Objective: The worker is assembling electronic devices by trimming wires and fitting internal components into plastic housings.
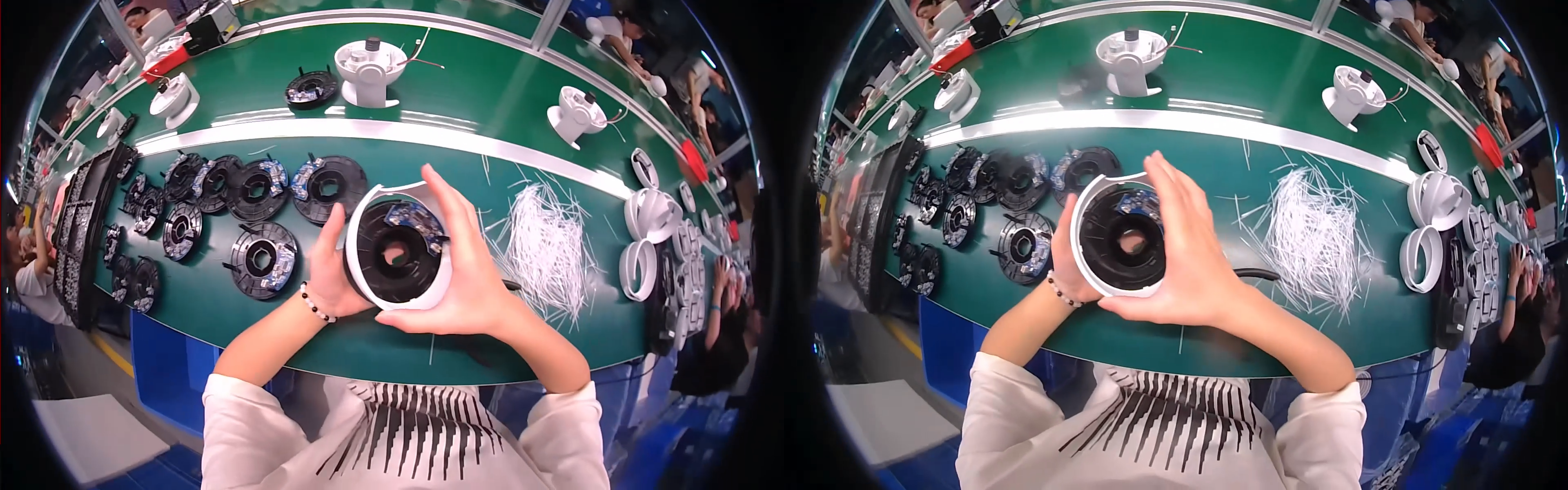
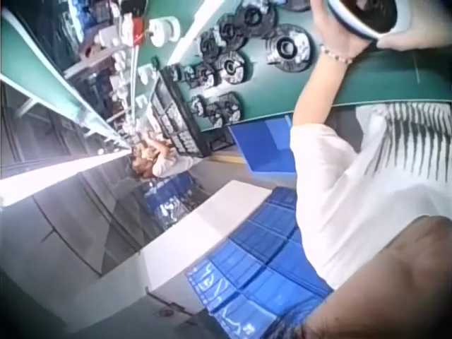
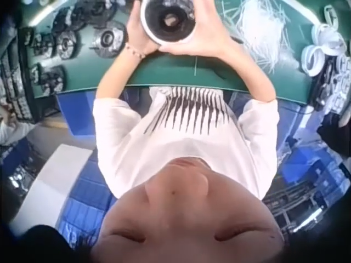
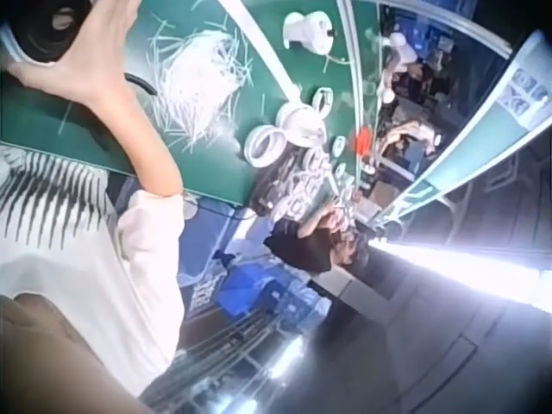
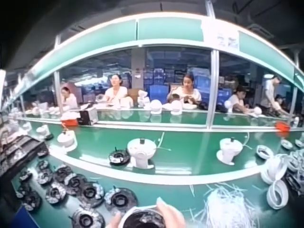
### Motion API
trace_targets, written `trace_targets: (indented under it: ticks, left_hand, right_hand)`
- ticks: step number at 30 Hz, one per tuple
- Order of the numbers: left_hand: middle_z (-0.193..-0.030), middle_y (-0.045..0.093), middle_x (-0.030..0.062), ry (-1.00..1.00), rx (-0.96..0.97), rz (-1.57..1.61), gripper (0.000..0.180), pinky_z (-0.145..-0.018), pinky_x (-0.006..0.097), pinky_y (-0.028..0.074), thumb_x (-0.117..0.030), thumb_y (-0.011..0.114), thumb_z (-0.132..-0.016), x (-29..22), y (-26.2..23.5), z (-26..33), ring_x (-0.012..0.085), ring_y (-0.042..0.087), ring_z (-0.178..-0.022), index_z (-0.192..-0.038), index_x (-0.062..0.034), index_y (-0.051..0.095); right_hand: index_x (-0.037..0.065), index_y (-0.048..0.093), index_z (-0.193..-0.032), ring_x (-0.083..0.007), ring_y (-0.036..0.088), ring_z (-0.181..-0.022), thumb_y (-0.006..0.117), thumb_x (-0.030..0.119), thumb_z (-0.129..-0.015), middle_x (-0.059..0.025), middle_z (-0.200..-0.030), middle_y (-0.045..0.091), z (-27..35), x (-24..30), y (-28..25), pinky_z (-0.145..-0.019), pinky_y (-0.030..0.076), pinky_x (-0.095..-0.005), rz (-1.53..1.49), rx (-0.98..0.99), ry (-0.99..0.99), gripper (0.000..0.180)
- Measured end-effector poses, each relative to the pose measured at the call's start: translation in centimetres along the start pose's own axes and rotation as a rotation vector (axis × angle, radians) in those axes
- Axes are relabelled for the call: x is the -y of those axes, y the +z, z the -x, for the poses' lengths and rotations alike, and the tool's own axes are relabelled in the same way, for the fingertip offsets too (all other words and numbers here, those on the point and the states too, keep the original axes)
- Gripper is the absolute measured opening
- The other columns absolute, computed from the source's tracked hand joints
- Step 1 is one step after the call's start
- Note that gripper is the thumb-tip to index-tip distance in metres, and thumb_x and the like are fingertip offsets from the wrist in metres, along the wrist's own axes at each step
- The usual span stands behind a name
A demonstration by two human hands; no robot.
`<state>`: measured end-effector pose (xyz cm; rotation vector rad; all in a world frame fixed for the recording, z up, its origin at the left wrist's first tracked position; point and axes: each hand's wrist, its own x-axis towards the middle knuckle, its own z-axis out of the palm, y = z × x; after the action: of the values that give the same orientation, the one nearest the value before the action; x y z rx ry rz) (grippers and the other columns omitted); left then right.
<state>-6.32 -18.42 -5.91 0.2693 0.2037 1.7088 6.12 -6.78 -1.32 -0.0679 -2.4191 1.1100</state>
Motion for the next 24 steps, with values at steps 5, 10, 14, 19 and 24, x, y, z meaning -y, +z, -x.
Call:
trace_targets:
  ticks: [5, 10, 14, 19, 24]
  left_hand:
    - [-0.117, 0.048, 0.0136, -0.039, -0.219, -0.101, 0.055, -0.092, 0.041, 0.039, -0.047, 0.029, -0.087, 0.2, 0.0, -0.1, 0.0259, 0.049, -0.106, -0.121, -0.0059, 0.041]
    - [-0.115, 0.050, 0.0123, -0.072, -0.143, -0.066, 0.052, -0.091, 0.039, 0.041, -0.045, 0.028, -0.088, 0.1, 0.0, 0.0, 0.0252, 0.050, -0.105, -0.120, -0.0057, 0.043]
    - [-0.113, 0.051, 0.0123, -0.044, -0.266, -0.112, 0.047, -0.089, 0.040, 0.042, -0.039, 0.027, -0.090, 0.1, 0.3, 0.2, 0.0246, 0.051, -0.102, -0.119, -0.0055, 0.044]
    - [-0.111, 0.053, 0.0109, -0.109, -0.223, -0.098, 0.047, -0.088, 0.037, 0.042, -0.041, 0.029, -0.090, -0.2, 0.1, 0.2, 0.0219, 0.052, -0.100, -0.117, -0.0064, 0.046]
    - [-0.109, 0.054, 0.0097, -0.142, -0.293, -0.083, 0.047, -0.085, 0.037, 0.044, -0.043, 0.030, -0.089, -0.2, -0.2, 0.2, 0.0216, 0.053, -0.098, -0.114, -0.0089, 0.049]
  right_hand:
    - [-0.006, 0.015, -0.131, -0.0412, 0.023, -0.122, 0.079, 0.033, -0.046, -0.0279, -0.131, 0.022, 0.4, -0.1, -0.4, -0.099, 0.023, -0.0449, -0.043, 0.058, 0.027, 0.113]
    - [-0.004, 0.015, -0.131, -0.0414, 0.023, -0.122, 0.079, 0.032, -0.046, -0.0283, -0.131, 0.023, 0.3, -0.4, -0.2, -0.098, 0.024, -0.0450, 0.026, 0.112, 0.002, 0.113]
    - [-0.003, 0.016, -0.131, -0.0402, 0.025, -0.121, 0.079, 0.033, -0.045, -0.0271, -0.131, 0.024, -0.4, -0.3, -0.8, -0.098, 0.024, -0.0450, -0.027, 0.124, -0.038, 0.113]
    - [-0.002, 0.016, -0.132, -0.0400, 0.025, -0.121, 0.079, 0.032, -0.045, -0.0259, -0.132, 0.024, 0.1, -0.6, -0.6, -0.098, 0.024, -0.0452, -0.077, 0.120, -0.055, 0.112]
    - [-0.001, 0.017, -0.132, -0.0422, 0.022, -0.122, 0.078, 0.031, -0.047, -0.0269, -0.132, 0.022, 0.4, -0.5, 0.1, -0.097, 0.023, -0.0477, 0.057, 0.187, -0.098, 0.109]
